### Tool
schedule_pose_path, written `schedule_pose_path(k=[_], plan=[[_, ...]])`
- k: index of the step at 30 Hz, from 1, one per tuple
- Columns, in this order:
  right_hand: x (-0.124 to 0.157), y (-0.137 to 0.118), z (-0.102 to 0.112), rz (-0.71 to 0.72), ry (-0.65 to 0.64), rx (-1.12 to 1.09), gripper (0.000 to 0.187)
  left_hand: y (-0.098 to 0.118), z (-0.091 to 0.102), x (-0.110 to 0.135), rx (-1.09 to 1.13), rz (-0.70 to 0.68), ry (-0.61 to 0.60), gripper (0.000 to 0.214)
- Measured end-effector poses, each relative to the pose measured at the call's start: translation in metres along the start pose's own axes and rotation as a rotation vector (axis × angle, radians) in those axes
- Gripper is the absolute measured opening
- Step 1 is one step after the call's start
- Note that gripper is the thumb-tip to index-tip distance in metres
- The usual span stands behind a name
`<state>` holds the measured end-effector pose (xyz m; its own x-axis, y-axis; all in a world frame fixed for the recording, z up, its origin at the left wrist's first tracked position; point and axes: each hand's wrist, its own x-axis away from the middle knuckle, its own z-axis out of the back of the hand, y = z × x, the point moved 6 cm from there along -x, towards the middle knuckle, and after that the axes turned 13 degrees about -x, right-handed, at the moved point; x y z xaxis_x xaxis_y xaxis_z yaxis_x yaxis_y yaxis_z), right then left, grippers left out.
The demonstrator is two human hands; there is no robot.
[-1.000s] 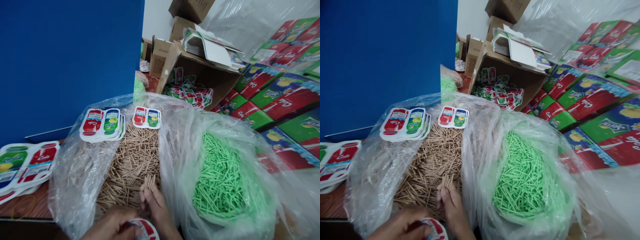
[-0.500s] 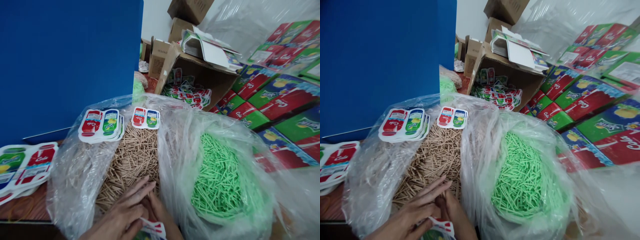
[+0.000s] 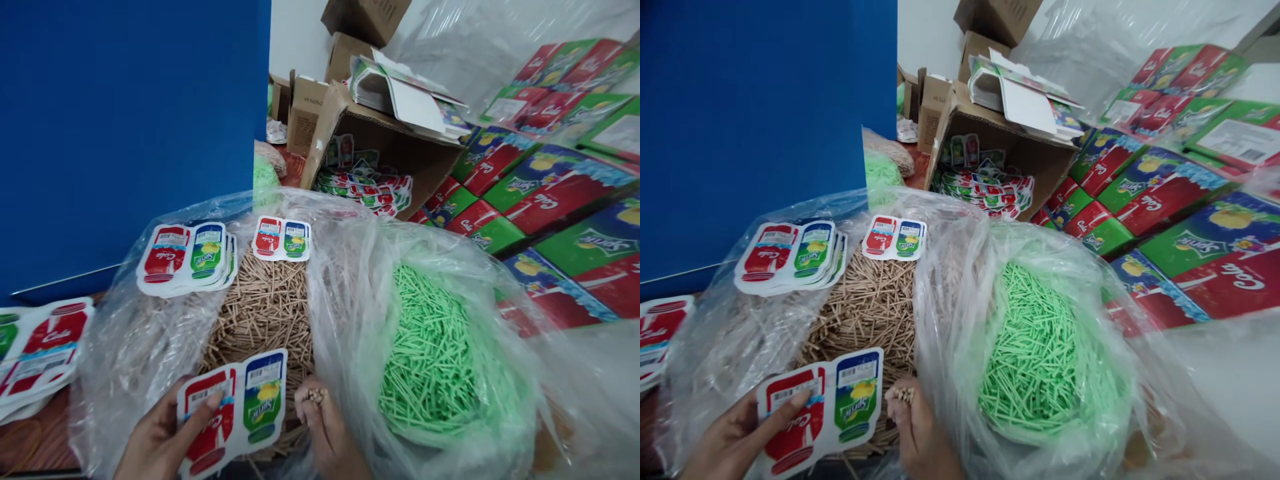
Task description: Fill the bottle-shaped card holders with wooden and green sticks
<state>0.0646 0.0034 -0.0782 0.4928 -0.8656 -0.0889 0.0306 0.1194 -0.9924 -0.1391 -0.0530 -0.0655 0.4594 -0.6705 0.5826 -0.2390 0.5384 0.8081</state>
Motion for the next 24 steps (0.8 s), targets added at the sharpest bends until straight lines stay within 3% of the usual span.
schedule_pose_path(k=[10,17,24], plan=[[0.004,0.000,0.009,0.030,0.060,0.027,0.028,-0.003,-0.033,-0.012,0.019,0.156,-0.147,0.046],[0.004,0.010,0.013,0.060,0.078,0.087,0.026,0.003,-0.040,-0.019,-0.059,0.027,-0.198,0.036],[0.005,0.022,0.014,0.086,0.072,0.099,0.026,-0.005,-0.042,-0.029,-0.112,-0.007,-0.248,0.032]])
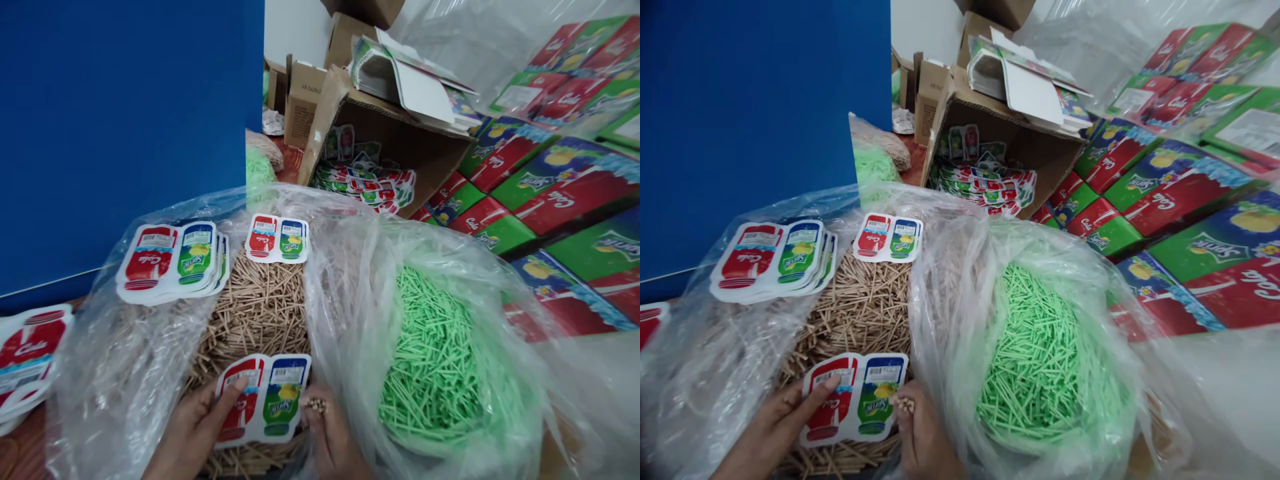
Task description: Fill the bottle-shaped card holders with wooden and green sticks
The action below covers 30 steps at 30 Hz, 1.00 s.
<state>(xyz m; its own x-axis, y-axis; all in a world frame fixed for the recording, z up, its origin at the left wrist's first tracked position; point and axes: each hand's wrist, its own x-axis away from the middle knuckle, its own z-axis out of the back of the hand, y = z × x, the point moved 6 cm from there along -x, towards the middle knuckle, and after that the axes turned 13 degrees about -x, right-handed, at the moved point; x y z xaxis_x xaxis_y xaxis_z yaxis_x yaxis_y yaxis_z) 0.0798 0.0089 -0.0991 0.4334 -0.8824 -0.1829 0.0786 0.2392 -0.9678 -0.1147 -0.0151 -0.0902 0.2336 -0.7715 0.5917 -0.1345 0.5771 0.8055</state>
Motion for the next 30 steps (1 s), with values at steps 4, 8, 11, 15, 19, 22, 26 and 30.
schedule_pose_path(k=[4,8,11,15,19,22,26,30], plan=[[0.002,0.004,0.002,-0.021,0.045,-0.013,0.026,0.005,0.006,-0.004,-0.227,-0.223,0.111,0.033],[0.005,0.009,0.000,-0.062,0.077,-0.061,0.030,0.009,0.011,-0.003,-0.449,-0.342,0.197,0.033],[0.005,0.003,0.001,-0.106,0.167,-0.130,0.036,0.022,0.010,0.002,-0.600,-0.560,0.175,0.025],[-0.006,-0.017,0.007,-0.129,0.317,-0.415,0.032,0.037,0.001,0.015,-0.740,-0.959,0.099,0.014],[-0.028,-0.037,0.012,-0.118,0.506,-0.896,0.016,0.043,-0.011,0.026,-0.828,-1.180,0.112,0.011],[-0.046,-0.056,0.006,-0.004,0.515,-1.013,0.011,0.048,-0.017,0.031,-0.833,-1.224,0.144,0.016],[-0.052,-0.065,-0.011,0.088,0.481,-0.927,0.014,0.055,-0.018,0.035,-0.821,-1.252,0.190,0.020],[-0.046,-0.057,-0.020,0.055,0.456,-0.786,0.019,0.058,-0.017,0.036,-0.816,-1.263,0.207,0.020]])
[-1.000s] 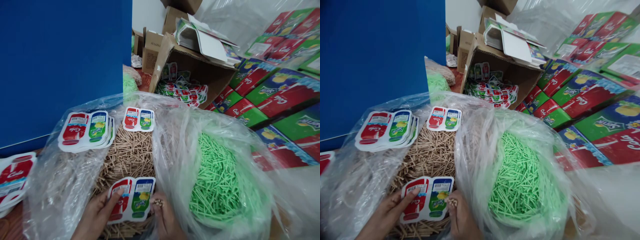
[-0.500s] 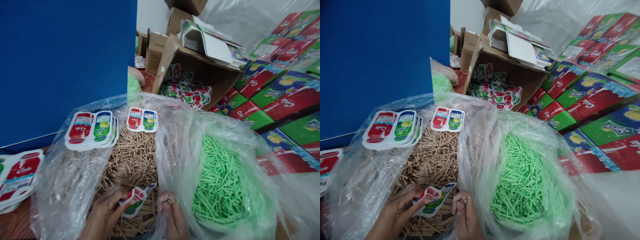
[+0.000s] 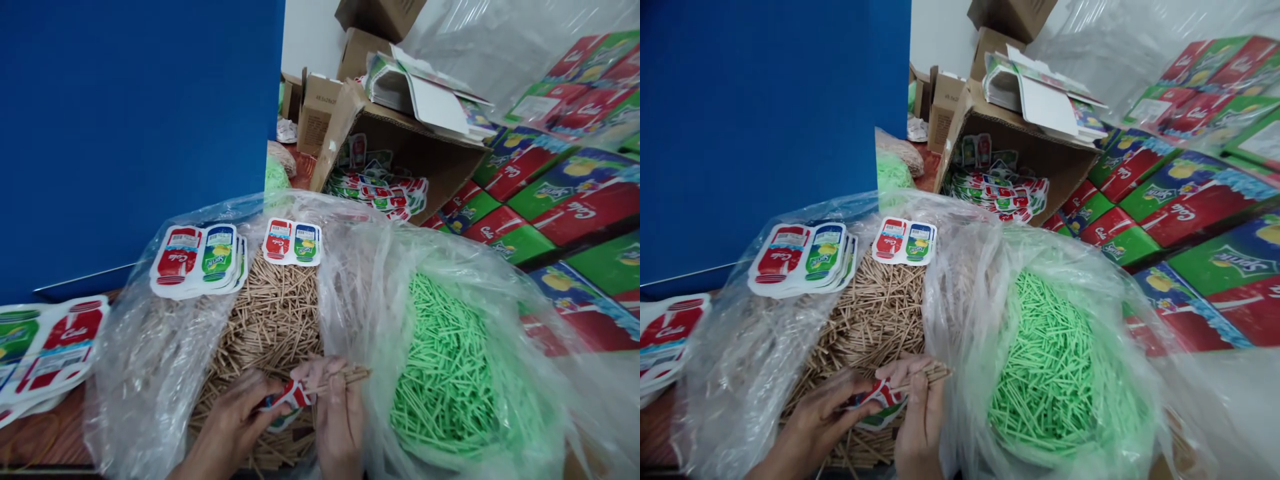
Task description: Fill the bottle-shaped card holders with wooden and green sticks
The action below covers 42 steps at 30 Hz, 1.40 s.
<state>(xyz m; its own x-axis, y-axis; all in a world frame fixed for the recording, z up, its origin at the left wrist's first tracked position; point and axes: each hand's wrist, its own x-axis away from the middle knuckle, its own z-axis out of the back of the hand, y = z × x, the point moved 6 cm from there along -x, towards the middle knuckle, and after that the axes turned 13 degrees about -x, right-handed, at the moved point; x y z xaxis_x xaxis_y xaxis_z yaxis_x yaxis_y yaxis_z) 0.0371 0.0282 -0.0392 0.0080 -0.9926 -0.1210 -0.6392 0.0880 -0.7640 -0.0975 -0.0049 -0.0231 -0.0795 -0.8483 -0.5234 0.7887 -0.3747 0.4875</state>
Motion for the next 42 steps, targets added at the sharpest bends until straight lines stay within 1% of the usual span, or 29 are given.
schedule_pose_path(k=[2,5,7,10,12,14,18,23,26,28,29,30,33,34,36,38,42], plan=[[0.000,0.003,0.004,-0.032,0.026,-0.004,0.021,0.000,0.001,-0.001,0.002,0.003,0.013,0.021],[-0.004,0.005,0.010,-0.094,0.107,-0.104,0.020,-0.001,0.002,-0.001,0.010,-0.001,0.031,0.022],[-0.006,0.007,0.011,-0.137,0.130,-0.123,0.019,-0.001,0.002,-0.001,0.020,-0.009,0.035,0.022],[-0.005,0.012,0.012,-0.157,0.102,-0.031,0.022,-0.002,0.000,0.001,0.021,-0.021,0.011,0.020],[-0.003,0.013,0.012,-0.140,0.091,0.049,0.025,-0.002,-0.002,0.002,0.008,-0.024,-0.011,0.019],[-0.003,0.013,0.013,-0.117,0.108,0.096,0.028,-0.001,-0.001,0.002,-0.008,-0.026,-0.013,0.021],[-0.006,0.016,0.015,-0.161,0.205,0.065,0.033,0.003,0.002,0.000,-0.014,-0.040,0.016,0.021],[-0.009,0.025,0.021,-0.237,0.314,0.000,0.039,0.000,-0.002,0.002,0.011,-0.031,-0.036,0.020],[-0.008,0.030,0.025,-0.294,0.366,0.012,0.042,-0.002,-0.003,0.004,0.017,-0.034,-0.034,0.020],[-0.007,0.029,0.023,-0.293,0.341,0.058,0.041,-0.002,-0.003,0.003,0.014,-0.030,-0.027,0.020],[-0.007,0.025,0.021,-0.263,0.299,0.096,0.039,-0.001,-0.002,0.002,0.013,-0.027,-0.023,0.020],[-0.008,0.020,0.017,-0.215,0.237,0.145,0.037,-0.001,-0.002,0.000,0.013,-0.022,-0.024,0.020],[-0.007,0.002,0.001,-0.056,0.000,0.357,0.031,0.002,-0.003,-0.002,0.005,-0.013,-0.042,0.022],[-0.006,-0.003,-0.004,-0.031,-0.068,0.433,0.029,0.002,-0.004,-0.002,-0.005,-0.015,-0.042,0.023],[-0.005,-0.008,-0.011,-0.048,-0.162,0.550,0.026,0.004,-0.007,0.000,-0.038,-0.034,-0.049,0.022],[-0.007,-0.010,-0.013,-0.100,-0.178,0.598,0.025,0.006,-0.009,0.002,-0.090,-0.060,-0.032,0.023],[-0.012,-0.007,-0.010,-0.192,-0.088,0.542,0.032,0.009,-0.009,0.003,-0.200,-0.092,0.029,0.026]])
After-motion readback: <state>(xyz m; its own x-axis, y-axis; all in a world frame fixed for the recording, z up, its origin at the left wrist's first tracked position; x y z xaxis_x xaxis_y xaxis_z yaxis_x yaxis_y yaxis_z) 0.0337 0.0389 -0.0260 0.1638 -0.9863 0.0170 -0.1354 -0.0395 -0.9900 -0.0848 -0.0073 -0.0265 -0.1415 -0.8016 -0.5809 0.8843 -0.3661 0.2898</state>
